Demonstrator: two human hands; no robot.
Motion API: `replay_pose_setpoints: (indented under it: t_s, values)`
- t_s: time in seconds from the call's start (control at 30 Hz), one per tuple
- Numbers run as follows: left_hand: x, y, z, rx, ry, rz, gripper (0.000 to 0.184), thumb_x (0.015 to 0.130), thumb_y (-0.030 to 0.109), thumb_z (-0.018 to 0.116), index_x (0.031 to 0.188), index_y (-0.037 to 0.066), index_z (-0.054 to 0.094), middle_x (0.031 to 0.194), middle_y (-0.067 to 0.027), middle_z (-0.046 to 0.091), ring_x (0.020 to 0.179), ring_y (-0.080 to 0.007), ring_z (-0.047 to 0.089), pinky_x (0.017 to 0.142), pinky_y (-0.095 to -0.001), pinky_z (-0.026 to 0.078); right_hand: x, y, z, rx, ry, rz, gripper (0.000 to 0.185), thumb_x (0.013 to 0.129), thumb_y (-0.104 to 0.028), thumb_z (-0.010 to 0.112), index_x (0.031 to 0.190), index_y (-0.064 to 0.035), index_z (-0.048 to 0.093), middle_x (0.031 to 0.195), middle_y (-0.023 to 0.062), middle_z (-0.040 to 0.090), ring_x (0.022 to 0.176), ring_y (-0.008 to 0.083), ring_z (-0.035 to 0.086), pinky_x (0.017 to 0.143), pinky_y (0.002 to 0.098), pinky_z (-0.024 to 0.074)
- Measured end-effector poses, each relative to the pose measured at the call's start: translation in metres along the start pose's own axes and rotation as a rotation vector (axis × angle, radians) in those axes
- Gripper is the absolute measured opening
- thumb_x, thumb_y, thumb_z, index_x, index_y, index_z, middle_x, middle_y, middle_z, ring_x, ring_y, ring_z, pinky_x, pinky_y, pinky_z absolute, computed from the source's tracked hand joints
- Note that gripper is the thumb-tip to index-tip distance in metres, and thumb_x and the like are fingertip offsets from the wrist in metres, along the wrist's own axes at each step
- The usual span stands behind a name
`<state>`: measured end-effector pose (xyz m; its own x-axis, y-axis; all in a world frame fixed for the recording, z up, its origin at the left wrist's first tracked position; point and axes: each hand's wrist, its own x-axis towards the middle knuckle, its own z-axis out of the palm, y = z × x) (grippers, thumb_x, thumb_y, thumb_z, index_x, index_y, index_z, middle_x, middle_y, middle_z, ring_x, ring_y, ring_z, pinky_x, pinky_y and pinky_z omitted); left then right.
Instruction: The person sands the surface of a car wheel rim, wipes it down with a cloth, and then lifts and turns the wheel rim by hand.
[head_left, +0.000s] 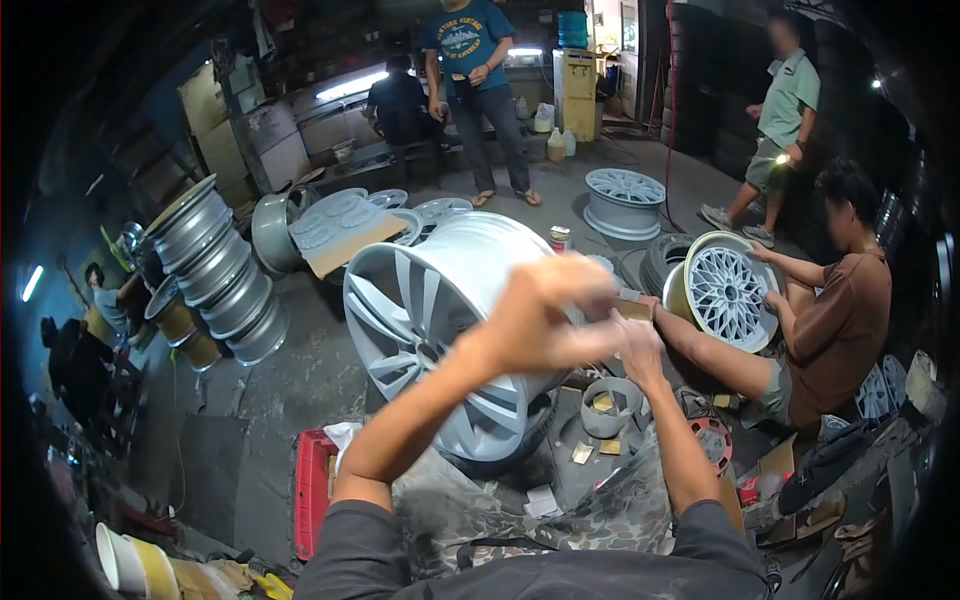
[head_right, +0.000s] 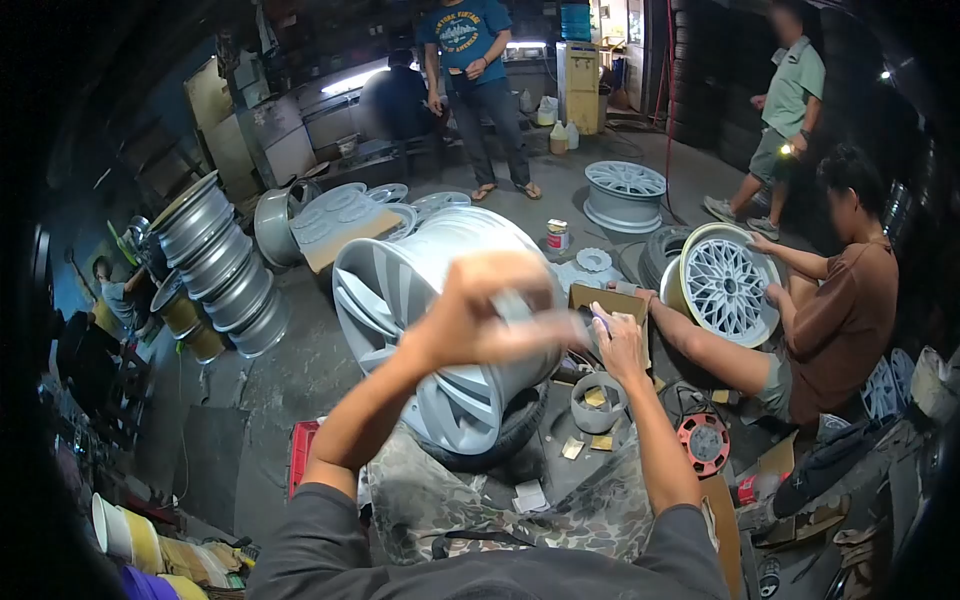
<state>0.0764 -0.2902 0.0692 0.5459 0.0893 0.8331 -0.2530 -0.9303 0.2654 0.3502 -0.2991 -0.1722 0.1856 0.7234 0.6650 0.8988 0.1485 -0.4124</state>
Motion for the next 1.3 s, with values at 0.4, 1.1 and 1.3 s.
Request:
replay_pose_setpoints:
  t_s: [0.4, 1.1, 1.3]
  values:
    - [0.008, 0.122, 0.049, -0.418, 0.062, 0.466, 0.064, 0.086, 0.066, 0.055, 0.059, 0.01, 0.042, 0.064, -0.003, 0.045, 0.062, -0.0262, 0.048, 0.055, -0.0389, 0.035, -0.012, -0.007, -0.023, 0.166, -0.172, 0.213, 0.037, 0.102, -0.025, 0.05, 0.128, -0.0052, 0.066, 0.118, 0.0221, 0.068, 0.114, 0.04, 0.059, 0.1, 0.047, 0.0431]
    - [0.003, 0.086, -0.002, -0.193, 0.044, 0.405, 0.064, 0.089, 0.064, 0.061, 0.062, 0.009, 0.041, 0.062, -0.0032, 0.043, 0.053, -0.0233, 0.047, 0.045, -0.0367, 0.033, -0.008, 0.013, -0.005, 0.133, -0.264, 0.15, 0.04, 0.103, -0.029, 0.05, 0.132, -0.0054, 0.063, 0.129, 0.0254, 0.061, 0.12, 0.0389, 0.056, 0.106, 0.0448, 0.0393]
    - [0.05, 0.089, 0.03, 0.093, 0.046, 0.451, 0.06, 0.064, 0.051, 0.082, 0.11, 0.017, 0.064, 0.079, -0.0055, 0.054, 0.071, -0.0239, 0.061, 0.055, -0.0361, 0.049, -0.014, 0.015, -0.001, 0.136, -0.239, 0.143, 0.04, 0.103, -0.028, 0.049, 0.132, -0.0036, 0.063, 0.129, 0.0245, 0.061, 0.119, 0.0381, 0.056, 0.106, 0.0445, 0.0397]
